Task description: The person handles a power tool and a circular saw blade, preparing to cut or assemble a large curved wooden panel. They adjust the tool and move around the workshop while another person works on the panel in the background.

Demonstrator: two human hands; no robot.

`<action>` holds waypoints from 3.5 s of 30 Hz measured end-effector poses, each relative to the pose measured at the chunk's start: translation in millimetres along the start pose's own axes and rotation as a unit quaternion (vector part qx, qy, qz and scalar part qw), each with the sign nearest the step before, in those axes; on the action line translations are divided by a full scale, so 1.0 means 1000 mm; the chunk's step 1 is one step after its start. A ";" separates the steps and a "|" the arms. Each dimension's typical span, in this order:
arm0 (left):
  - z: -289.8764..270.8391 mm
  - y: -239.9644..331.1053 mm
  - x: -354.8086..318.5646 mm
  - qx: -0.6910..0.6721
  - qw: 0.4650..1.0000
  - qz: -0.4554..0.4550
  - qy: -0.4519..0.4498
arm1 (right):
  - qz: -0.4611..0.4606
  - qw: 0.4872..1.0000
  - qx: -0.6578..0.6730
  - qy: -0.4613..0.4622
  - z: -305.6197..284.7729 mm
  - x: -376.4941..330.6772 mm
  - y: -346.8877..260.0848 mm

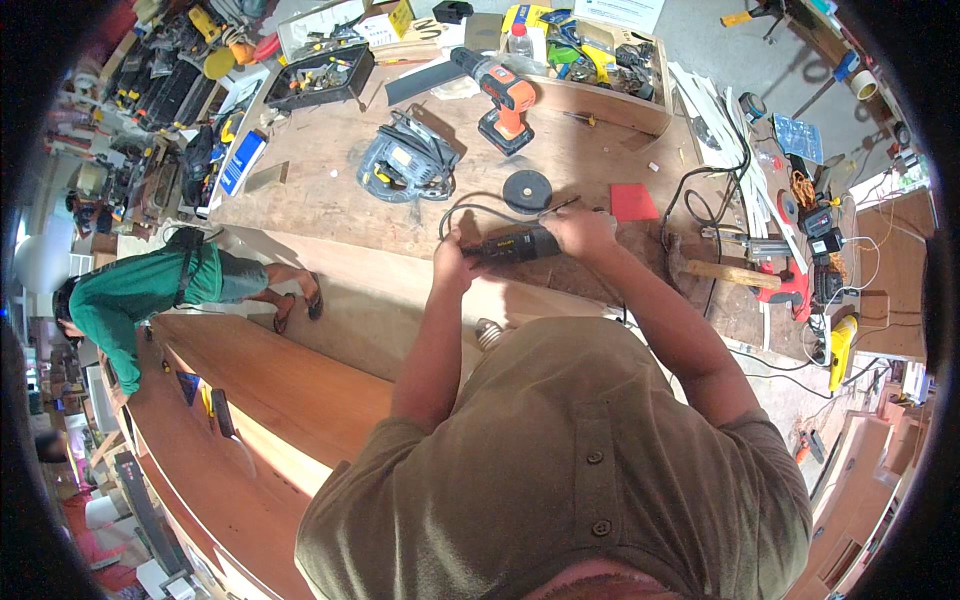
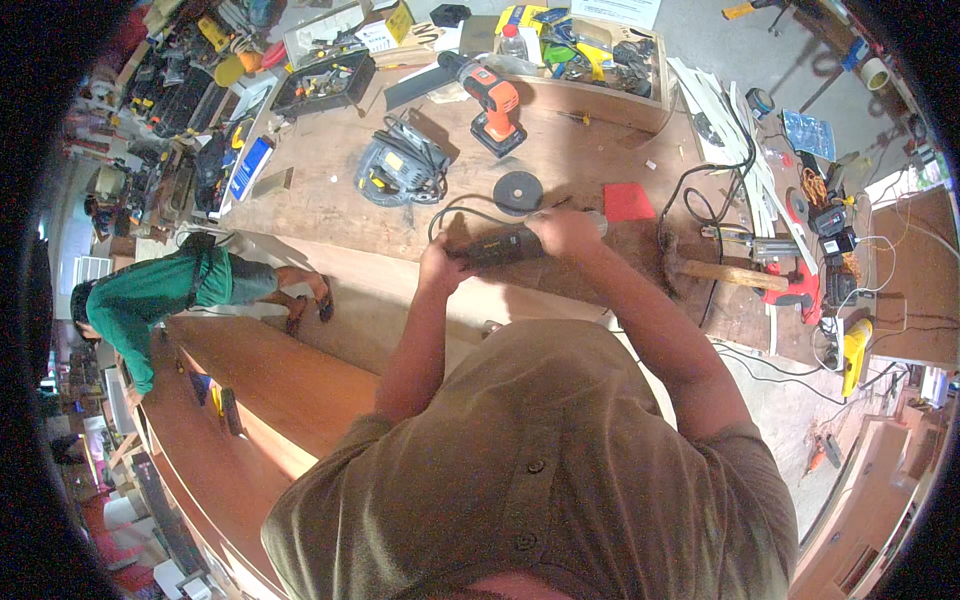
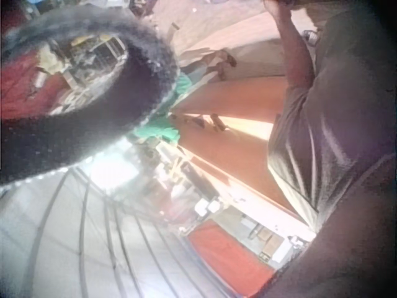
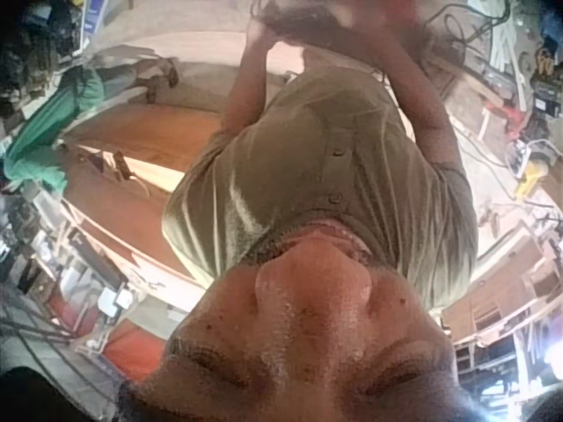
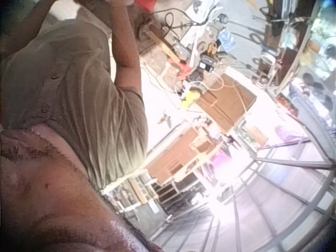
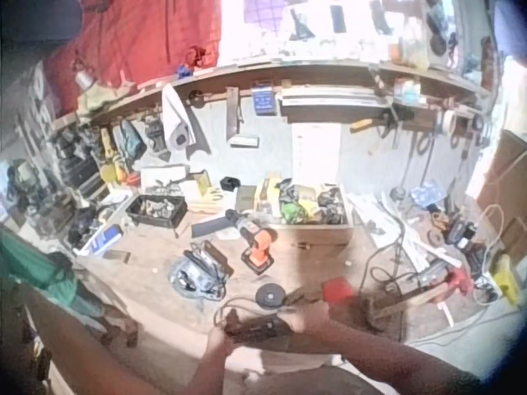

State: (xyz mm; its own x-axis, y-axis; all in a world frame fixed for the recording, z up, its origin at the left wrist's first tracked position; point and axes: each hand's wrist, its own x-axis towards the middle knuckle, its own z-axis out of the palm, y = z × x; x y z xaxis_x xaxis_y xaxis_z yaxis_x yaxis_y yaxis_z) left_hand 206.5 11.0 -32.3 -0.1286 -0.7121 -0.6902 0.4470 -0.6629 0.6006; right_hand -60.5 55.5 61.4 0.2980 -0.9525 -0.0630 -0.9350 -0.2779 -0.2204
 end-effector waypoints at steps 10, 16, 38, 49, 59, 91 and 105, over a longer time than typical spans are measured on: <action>-0.008 0.044 -0.010 0.337 0.873 0.352 -0.015 | -0.081 0.995 0.023 0.056 0.028 0.002 -0.002; -0.018 0.064 -0.009 0.524 0.773 0.357 -0.016 | -0.058 0.998 0.016 0.002 0.024 0.018 -0.018; 0.059 -0.017 -0.089 0.805 0.488 0.333 -0.050 | -0.022 0.969 0.114 0.220 0.048 0.000 -0.016; 0.051 -0.021 -0.074 0.727 0.436 0.531 -0.016 | -0.098 0.976 0.167 0.098 0.039 -0.002 0.002; 0.058 -0.025 -0.076 0.807 0.421 0.412 -0.048 | 0.139 0.981 0.136 0.009 0.004 -0.038 -0.003; 0.102 -0.053 -0.107 0.772 0.591 0.211 -0.099 | 0.405 0.479 0.775 0.074 0.046 -0.076 -0.018; 0.124 -0.133 -0.087 0.668 0.670 0.252 -0.206 | 0.416 0.793 0.390 0.213 0.048 -0.083 -0.019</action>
State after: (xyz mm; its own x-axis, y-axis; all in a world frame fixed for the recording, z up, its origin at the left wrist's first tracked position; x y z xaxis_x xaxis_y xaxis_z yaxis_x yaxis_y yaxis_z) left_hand 48.2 132.1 -2.1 -0.6149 -0.7450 -0.2585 -0.6291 0.2658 0.7305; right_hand -57.6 145.7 23.8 -0.6073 -0.7675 -0.2051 -0.3212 0.4733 -0.8202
